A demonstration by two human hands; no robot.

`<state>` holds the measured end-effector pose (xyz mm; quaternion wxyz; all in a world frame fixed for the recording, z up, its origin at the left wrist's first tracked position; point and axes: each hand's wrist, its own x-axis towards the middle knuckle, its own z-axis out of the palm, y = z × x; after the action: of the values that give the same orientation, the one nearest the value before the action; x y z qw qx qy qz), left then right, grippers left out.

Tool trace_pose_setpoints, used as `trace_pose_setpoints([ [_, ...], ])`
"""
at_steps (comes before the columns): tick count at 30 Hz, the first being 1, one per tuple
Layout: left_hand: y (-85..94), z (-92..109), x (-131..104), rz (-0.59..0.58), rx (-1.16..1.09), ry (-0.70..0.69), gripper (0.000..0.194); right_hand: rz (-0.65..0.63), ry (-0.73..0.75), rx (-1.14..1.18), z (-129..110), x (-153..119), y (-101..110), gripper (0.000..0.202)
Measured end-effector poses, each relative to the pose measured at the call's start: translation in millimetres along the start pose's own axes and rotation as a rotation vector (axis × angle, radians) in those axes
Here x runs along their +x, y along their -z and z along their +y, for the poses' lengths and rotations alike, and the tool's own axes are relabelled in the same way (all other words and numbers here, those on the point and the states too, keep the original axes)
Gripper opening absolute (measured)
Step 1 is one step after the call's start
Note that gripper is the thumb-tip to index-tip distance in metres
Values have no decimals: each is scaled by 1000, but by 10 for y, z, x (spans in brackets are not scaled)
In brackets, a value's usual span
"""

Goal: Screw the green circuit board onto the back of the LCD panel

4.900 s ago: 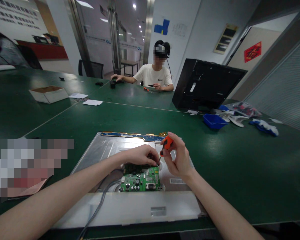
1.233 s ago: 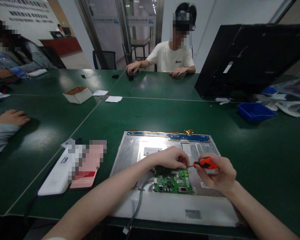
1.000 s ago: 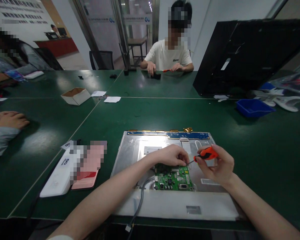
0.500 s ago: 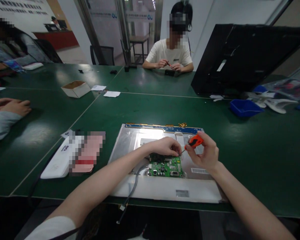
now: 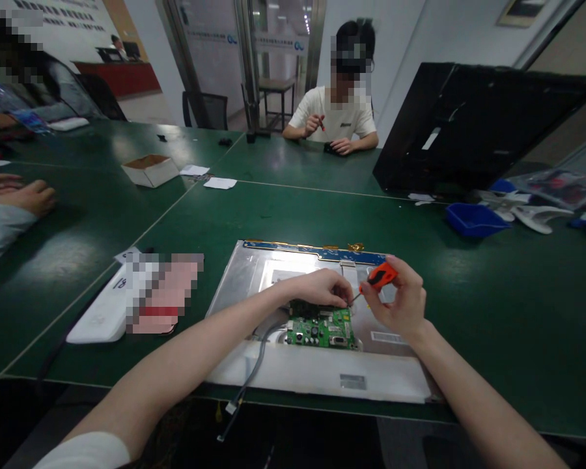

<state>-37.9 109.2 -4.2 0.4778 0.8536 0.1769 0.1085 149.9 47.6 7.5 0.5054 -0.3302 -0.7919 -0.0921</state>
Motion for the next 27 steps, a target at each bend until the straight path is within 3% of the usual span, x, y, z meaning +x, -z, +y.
trace_pose_setpoints([
  [9,-18,-44,2,26,15,25,12,46,27,-53,9,-43,-12,77],
  [17,-16,-18,-2,15,-24,7,11,-93,-16,135,-88,67,45,70],
  [27,2,-1,-9,-3,-16,-8,18,30,33,-1,-5,11,-19,73],
])
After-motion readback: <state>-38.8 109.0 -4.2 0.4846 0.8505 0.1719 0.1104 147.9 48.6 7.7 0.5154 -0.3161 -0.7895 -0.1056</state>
